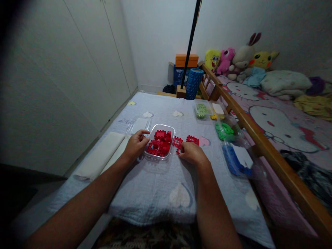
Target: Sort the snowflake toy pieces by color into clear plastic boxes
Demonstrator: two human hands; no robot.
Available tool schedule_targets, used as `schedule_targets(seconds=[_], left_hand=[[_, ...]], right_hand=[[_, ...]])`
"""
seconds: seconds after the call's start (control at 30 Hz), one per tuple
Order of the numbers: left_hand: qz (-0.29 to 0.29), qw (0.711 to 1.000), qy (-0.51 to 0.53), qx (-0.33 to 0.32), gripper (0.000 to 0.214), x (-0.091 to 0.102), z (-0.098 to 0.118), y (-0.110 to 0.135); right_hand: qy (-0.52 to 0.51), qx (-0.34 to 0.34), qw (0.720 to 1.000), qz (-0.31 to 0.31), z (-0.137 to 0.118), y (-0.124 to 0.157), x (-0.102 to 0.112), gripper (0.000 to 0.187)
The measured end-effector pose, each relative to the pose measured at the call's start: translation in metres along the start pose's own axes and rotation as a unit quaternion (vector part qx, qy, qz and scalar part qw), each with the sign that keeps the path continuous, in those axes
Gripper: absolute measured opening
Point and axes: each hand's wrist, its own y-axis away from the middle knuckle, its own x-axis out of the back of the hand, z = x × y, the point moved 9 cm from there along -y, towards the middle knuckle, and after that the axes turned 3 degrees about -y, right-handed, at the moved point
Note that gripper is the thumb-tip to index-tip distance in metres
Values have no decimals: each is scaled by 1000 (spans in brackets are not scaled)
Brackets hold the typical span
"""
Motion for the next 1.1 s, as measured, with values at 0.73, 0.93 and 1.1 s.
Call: schedule_targets(seconds=[0.73, 0.93, 1.1], left_hand=[[-48, 996, 67, 34, 44, -14, -9, 3], [-60, 994, 84, 41, 49, -18, -13, 4], [-62, 993, 89, 41, 49, -18, -11, 4]], right_hand=[[-64, 179, 952, 241, -65, -9, 35, 7], [24, 144, 959, 243, -79, -24, 30, 5], [50, 130, 964, 227, -84, -30, 21, 8]])
